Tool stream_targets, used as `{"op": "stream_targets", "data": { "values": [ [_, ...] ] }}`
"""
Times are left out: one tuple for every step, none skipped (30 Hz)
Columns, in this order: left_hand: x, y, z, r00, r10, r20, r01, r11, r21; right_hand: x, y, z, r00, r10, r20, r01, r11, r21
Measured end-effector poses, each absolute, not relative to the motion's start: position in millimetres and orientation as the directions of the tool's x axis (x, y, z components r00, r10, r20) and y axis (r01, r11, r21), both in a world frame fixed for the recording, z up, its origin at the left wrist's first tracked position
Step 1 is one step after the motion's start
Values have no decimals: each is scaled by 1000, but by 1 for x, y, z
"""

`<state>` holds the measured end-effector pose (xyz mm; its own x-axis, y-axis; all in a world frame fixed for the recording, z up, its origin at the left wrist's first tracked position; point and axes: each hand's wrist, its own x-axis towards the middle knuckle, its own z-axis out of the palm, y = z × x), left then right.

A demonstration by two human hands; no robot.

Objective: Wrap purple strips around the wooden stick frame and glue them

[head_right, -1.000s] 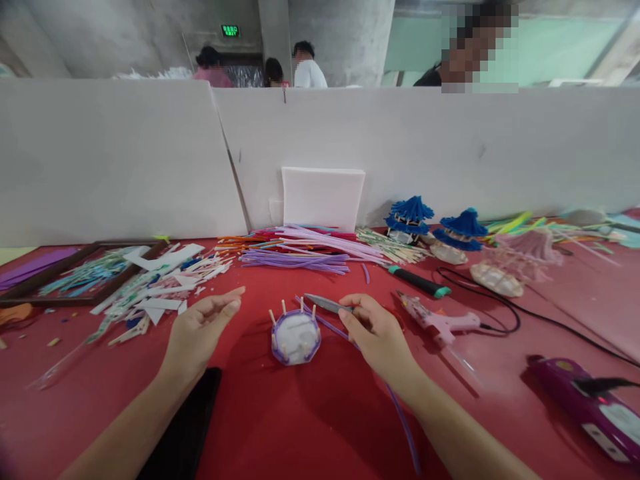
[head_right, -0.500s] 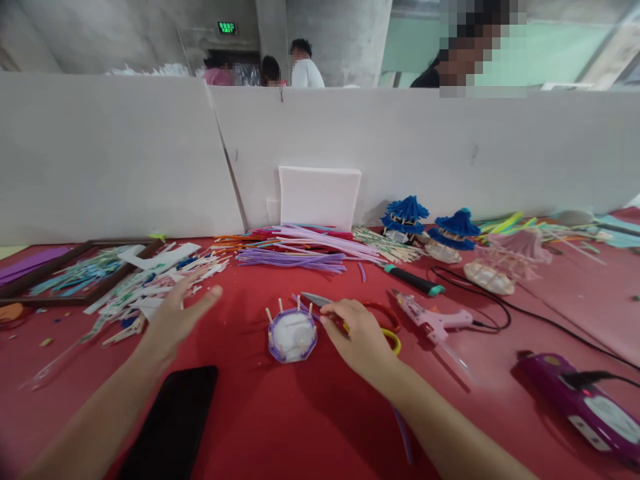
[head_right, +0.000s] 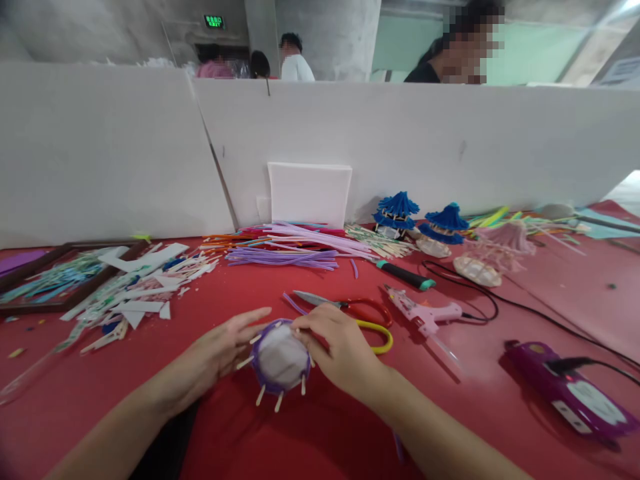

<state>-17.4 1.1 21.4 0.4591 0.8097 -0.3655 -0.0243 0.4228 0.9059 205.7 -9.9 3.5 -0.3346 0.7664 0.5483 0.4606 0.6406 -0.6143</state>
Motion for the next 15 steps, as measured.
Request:
{"op": "stream_targets", "data": {
  "values": [
    [-15,-1,22,468,791,-393,-26,457,889,205,-11,5,-333,763,554,454,645,-615],
    [-14,-2,22,481,777,-405,-42,482,875,205,-11,6,-331,759,561,443,650,-617],
    [-13,-2,22,500,766,-405,-64,499,864,205,-11,7,-327,758,565,430,651,-625],
    [-12,-2,22,525,751,-401,-94,519,850,206,-10,8,-319,762,564,415,647,-640],
    [-12,-1,22,553,735,-392,-126,539,833,206,-9,8,-310,771,555,401,636,-660],
    [-12,-1,22,579,721,-382,-154,556,817,207,-8,9,-296,787,542,387,617,-685],
    [-12,0,23,598,711,-369,-175,565,806,208,-7,9,-279,804,524,371,594,-714],
    [-13,0,23,610,709,-353,-192,564,803,209,-7,9,-265,821,506,353,571,-741],
    [-12,0,23,615,713,-337,-205,557,805,210,-7,8,-254,833,491,329,552,-766],
    [-12,-1,23,618,714,-330,-209,554,805,211,-8,8,-246,843,479,300,536,-789],
    [-11,-2,23,622,706,-339,-205,564,800,211,-9,7,-239,851,467,269,520,-810],
    [-11,-3,22,629,689,-361,-195,589,785,211,-10,6,-231,860,454,242,503,-830],
    [-10,-5,21,640,662,-391,-182,625,759,209,-12,4,-224,870,439,222,484,-847],
    [-10,-7,20,656,626,-423,-168,667,726,208,-14,3,-210,882,422,211,462,-861],
    [-10,-8,19,674,586,-450,-155,707,690,205,-16,2,-194,894,404,209,440,-873]
  ]
}}
